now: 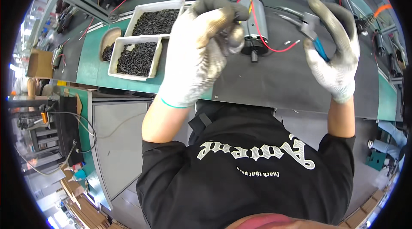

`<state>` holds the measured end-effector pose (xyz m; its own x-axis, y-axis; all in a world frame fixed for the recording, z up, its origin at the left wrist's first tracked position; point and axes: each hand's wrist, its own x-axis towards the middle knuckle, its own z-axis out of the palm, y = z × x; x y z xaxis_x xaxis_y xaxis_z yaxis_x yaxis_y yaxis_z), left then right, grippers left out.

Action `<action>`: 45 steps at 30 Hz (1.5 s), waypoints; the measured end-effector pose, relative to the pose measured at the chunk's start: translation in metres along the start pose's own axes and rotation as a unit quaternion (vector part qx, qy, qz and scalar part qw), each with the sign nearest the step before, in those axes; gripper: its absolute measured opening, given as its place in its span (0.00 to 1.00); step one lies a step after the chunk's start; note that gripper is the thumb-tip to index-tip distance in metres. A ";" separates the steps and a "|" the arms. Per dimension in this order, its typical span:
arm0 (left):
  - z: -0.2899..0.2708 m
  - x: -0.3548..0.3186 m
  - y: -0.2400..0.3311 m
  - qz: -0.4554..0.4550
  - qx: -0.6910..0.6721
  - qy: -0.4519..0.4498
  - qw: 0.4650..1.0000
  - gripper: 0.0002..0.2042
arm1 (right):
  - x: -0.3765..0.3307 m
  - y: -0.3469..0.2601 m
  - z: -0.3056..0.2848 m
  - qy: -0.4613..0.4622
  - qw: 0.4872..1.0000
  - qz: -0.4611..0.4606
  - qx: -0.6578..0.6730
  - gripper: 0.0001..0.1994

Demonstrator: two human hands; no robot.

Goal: Assembling fans onto electric motors using pliers and a power screwdriver on an electronics assembly line.

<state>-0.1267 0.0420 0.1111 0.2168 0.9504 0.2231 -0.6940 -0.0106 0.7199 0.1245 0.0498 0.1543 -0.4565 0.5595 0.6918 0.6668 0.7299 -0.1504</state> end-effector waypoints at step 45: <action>-0.146 0.168 -0.104 -0.107 0.514 0.125 0.842 0.32 | -0.035 0.148 0.179 -0.093 0.459 0.490 0.735 0.12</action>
<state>-0.1182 0.2483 -0.0223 0.0215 0.9991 -0.0372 0.3307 0.0280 0.9433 0.1339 0.2080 -0.0188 -0.4958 0.8261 -0.2679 -0.4505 -0.5083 -0.7340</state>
